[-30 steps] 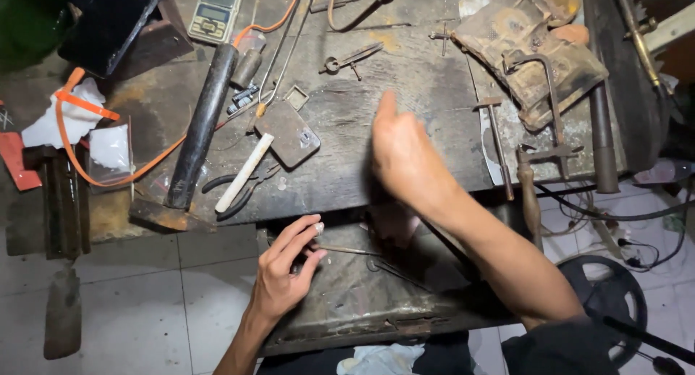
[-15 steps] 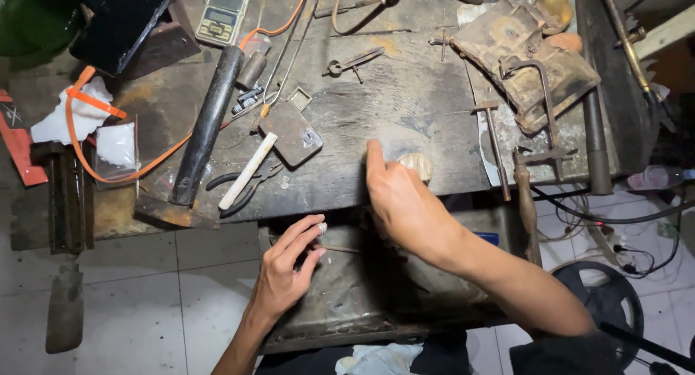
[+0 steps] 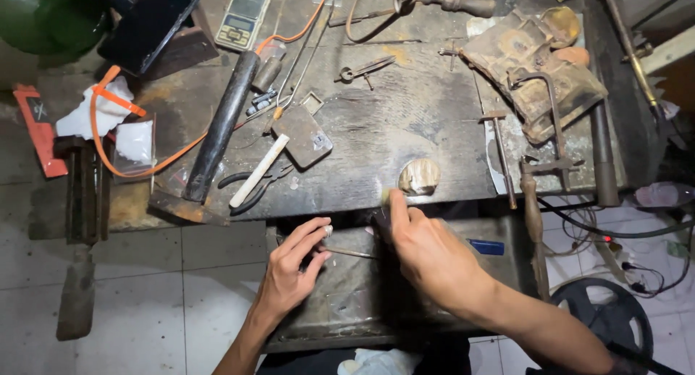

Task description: Cleaning a small jewelry component with a brush and then using a rotary tool for drilling or polishing.

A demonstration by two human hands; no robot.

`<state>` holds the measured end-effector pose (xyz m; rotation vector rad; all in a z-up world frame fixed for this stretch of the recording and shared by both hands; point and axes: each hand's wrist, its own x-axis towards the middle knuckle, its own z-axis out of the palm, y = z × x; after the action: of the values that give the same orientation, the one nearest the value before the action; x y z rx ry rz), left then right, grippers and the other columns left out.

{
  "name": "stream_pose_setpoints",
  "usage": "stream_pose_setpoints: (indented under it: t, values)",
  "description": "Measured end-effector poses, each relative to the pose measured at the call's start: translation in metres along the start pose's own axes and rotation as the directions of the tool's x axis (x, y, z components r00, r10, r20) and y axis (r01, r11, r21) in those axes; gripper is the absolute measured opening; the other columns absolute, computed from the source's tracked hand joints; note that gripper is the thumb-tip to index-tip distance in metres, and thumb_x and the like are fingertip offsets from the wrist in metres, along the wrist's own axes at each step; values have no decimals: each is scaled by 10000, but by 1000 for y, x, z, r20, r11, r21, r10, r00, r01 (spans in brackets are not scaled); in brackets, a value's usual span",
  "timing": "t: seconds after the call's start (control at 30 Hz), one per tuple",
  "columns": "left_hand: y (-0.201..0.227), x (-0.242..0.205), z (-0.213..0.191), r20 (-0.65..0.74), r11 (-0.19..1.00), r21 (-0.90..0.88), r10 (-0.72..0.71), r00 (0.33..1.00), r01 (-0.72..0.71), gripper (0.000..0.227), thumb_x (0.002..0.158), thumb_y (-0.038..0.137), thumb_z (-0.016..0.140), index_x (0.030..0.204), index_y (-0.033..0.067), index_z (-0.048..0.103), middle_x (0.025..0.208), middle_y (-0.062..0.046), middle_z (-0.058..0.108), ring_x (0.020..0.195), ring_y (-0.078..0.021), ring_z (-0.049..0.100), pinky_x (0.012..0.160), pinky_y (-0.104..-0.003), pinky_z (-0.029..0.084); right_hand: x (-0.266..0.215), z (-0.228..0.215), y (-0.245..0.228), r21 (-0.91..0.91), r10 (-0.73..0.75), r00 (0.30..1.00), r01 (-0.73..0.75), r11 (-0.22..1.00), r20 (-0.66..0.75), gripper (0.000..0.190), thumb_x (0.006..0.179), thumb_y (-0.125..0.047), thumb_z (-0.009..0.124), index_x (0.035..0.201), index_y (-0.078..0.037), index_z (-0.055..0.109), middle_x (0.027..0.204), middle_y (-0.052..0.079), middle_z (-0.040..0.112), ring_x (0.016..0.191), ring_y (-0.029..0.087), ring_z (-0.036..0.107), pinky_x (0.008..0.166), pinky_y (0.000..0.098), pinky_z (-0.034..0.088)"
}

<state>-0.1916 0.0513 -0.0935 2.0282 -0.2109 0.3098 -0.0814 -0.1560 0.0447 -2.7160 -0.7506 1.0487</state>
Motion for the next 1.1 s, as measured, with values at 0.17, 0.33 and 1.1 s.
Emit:
stream_pose_setpoints:
  t: [0.17, 0.33, 1.1]
  values:
    - [1, 2, 0, -11, 1000, -25, -9, 1000, 8, 364, 864, -23, 759, 1214, -61, 665, 1322, -194, 660, 908, -214, 734, 779, -252, 665, 36, -10, 2, -86, -253, 869, 240, 967, -424, 894, 707, 213, 512, 1550, 62, 257, 1246, 297, 558, 874, 483, 646, 695, 544, 536]
    - [1, 2, -1, 2, 999, -35, -26, 1000, 26, 353, 867, 9, 773, 1197, -60, 669, 1314, -190, 660, 789, -171, 718, 774, -250, 657, 76, -3, -2, 514, -4, 947, 178, 839, -321, 439, 1105, -376, 329, 794, -90, 450, 790, 100, 503, 795, 277, 495, 808, 432, 416]
    - [-6, -5, 1, 121, 999, 33, -18, 992, 14, 214, 916, 160, 775, 833, 10, 648, 757, -74, 644, 648, -190, 603, 593, -320, 470, 18, 43, 42, -248, -509, 818, 452, 857, -268, 507, 743, -7, 658, 1244, -85, 676, 997, 77, 679, 886, 328, 631, 808, 433, 515]
